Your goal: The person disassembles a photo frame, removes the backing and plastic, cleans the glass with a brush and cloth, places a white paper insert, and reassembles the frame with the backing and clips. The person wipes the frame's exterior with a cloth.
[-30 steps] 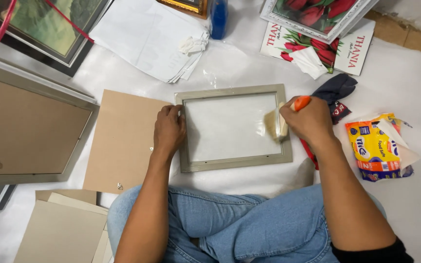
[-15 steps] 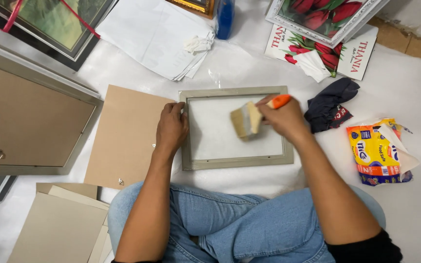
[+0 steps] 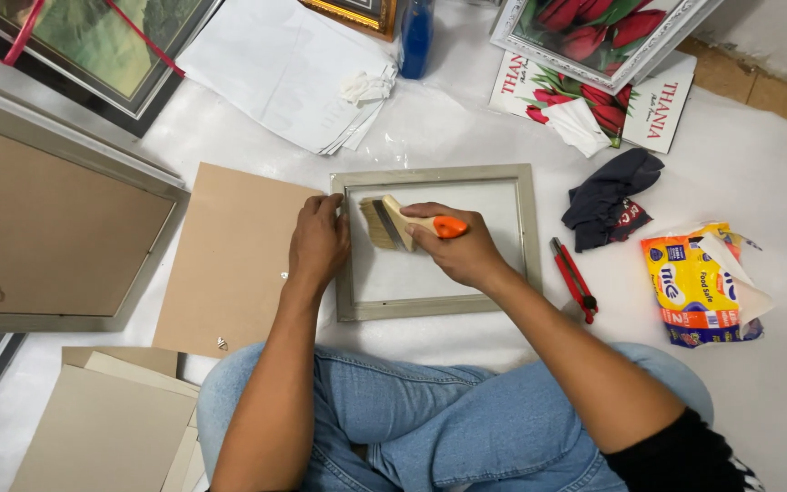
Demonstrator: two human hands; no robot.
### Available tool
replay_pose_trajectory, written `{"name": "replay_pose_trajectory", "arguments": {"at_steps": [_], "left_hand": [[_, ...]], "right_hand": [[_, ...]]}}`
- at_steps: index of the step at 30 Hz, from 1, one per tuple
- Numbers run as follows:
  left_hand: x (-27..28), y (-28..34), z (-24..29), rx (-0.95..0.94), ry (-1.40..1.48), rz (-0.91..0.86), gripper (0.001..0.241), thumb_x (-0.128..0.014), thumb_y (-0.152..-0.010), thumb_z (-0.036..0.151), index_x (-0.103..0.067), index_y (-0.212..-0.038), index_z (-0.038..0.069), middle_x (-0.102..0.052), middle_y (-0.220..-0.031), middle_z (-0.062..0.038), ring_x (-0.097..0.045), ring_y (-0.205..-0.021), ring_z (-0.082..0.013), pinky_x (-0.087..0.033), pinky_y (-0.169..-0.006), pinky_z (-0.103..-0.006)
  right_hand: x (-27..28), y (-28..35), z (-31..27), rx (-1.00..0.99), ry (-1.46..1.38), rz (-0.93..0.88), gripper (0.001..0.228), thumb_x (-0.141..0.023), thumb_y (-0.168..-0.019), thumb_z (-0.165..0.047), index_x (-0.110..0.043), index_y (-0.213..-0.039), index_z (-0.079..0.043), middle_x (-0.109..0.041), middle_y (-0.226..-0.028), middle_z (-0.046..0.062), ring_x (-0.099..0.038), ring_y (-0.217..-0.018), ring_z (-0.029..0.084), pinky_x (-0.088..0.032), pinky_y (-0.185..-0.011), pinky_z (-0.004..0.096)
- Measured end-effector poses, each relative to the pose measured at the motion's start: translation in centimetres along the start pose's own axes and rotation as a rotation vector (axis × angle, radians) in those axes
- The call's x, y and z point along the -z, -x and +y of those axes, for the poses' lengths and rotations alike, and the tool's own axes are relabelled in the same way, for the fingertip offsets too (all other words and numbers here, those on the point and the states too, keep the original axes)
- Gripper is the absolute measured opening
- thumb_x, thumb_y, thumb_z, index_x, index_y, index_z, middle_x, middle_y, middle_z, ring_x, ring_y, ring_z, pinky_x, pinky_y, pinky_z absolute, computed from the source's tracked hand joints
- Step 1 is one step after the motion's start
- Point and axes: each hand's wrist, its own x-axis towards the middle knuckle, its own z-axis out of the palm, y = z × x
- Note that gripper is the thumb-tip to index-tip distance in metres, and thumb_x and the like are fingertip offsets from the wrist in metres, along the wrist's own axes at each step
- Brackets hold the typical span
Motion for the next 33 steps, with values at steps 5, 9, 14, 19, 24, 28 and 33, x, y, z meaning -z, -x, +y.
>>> {"name": "replay_pose_trajectory", "arguments": {"at_steps": [5,9,14,19,24,28,33], "left_hand": [[0.0,0.0,0.1,0.011,0.006,-0.001,0.036,-0.056,-0.1,0.015,-0.063,-0.134,0.007,-0.061,-0.123,-0.018,-0.064,-0.114,-0.0386,-0.057,-0.089,-0.0477],[0.0,0.1,0.3,0.019,-0.007,-0.016,0.036,-0.056,-0.101,0.016,-0.063,-0.135,0.007,-0.061,-0.124,-0.018,-0.064,-0.115,-0.0382,-0.057,-0.089,-0.0478],[0.2,0.1,0.6,0.026,0.0,-0.021,0.037,-0.056,-0.1,0.016,-0.062,-0.135,0.007,-0.061,-0.124,-0.018,-0.063,-0.115,-0.0382,-0.057,-0.09,-0.0485],[-0.4,-0.3,-0.1,0.021,0.001,-0.012,0.038,-0.057,-0.099,0.018,-0.063,-0.135,0.007,-0.06,-0.124,-0.018,-0.063,-0.115,-0.039,-0.057,-0.09,-0.05],[-0.4,0.0,-0.6,-0.029,0.001,0.035,0.038,-0.058,-0.097,0.018,-0.061,-0.134,0.008,-0.061,-0.119,-0.018,-0.064,-0.111,-0.04,-0.057,-0.088,-0.0503],[-0.6,-0.1,-0.6,-0.025,0.01,0.058,0.037,-0.058,-0.097,0.018,-0.062,-0.133,0.009,-0.061,-0.118,-0.017,-0.064,-0.11,-0.0388,-0.057,-0.088,-0.0489],[-0.9,-0.4,-0.5,-0.026,-0.013,0.042,0.037,-0.057,-0.097,0.02,-0.062,-0.133,0.011,-0.061,-0.117,-0.013,-0.064,-0.109,-0.0342,-0.058,-0.087,-0.0455]], "right_hand": [[5.4,-2.0,1.2,-0.171,0.119,0.104,0.023,-0.073,-0.081,-0.012,-0.081,-0.103,-0.015,-0.074,-0.086,0.014,-0.065,-0.074,0.017,-0.057,-0.065,0.03],[12.5,-3.1,4.3,-0.312,0.498,0.283,0.018,-0.073,-0.082,-0.026,-0.081,-0.098,-0.022,-0.07,-0.077,0.013,-0.07,-0.069,0.028,-0.054,-0.058,0.041],[12.4,-1.2,1.8,-0.192,0.62,0.373,0.016,-0.07,-0.084,-0.027,-0.081,-0.096,-0.028,-0.069,-0.073,0.011,-0.07,-0.072,0.03,-0.053,-0.061,0.039],[9.2,0.5,0.0,-0.237,0.789,0.164,0.02,-0.065,-0.085,-0.025,-0.08,-0.098,-0.02,-0.073,-0.082,0.023,-0.071,-0.089,0.047,-0.057,-0.075,0.053],[5.8,2.5,-1.7,-0.349,0.998,-0.176,0.023,-0.059,-0.08,-0.02,-0.076,-0.083,-0.006,-0.073,-0.076,0.024,-0.074,-0.081,0.047,-0.058,-0.072,0.05],[4.7,1.9,-0.4,-0.227,1.034,-0.055,0.021,-0.061,-0.083,-0.021,-0.073,-0.083,-0.004,-0.07,-0.071,0.024,-0.072,-0.074,0.047,-0.057,-0.066,0.051],[-1.2,2.8,3.6,0.101,0.983,-0.267,0.033,-0.072,-0.078,-0.014,-0.071,-0.11,-0.006,-0.072,-0.085,0.024,-0.073,-0.085,0.047,-0.059,-0.075,0.057]]}}
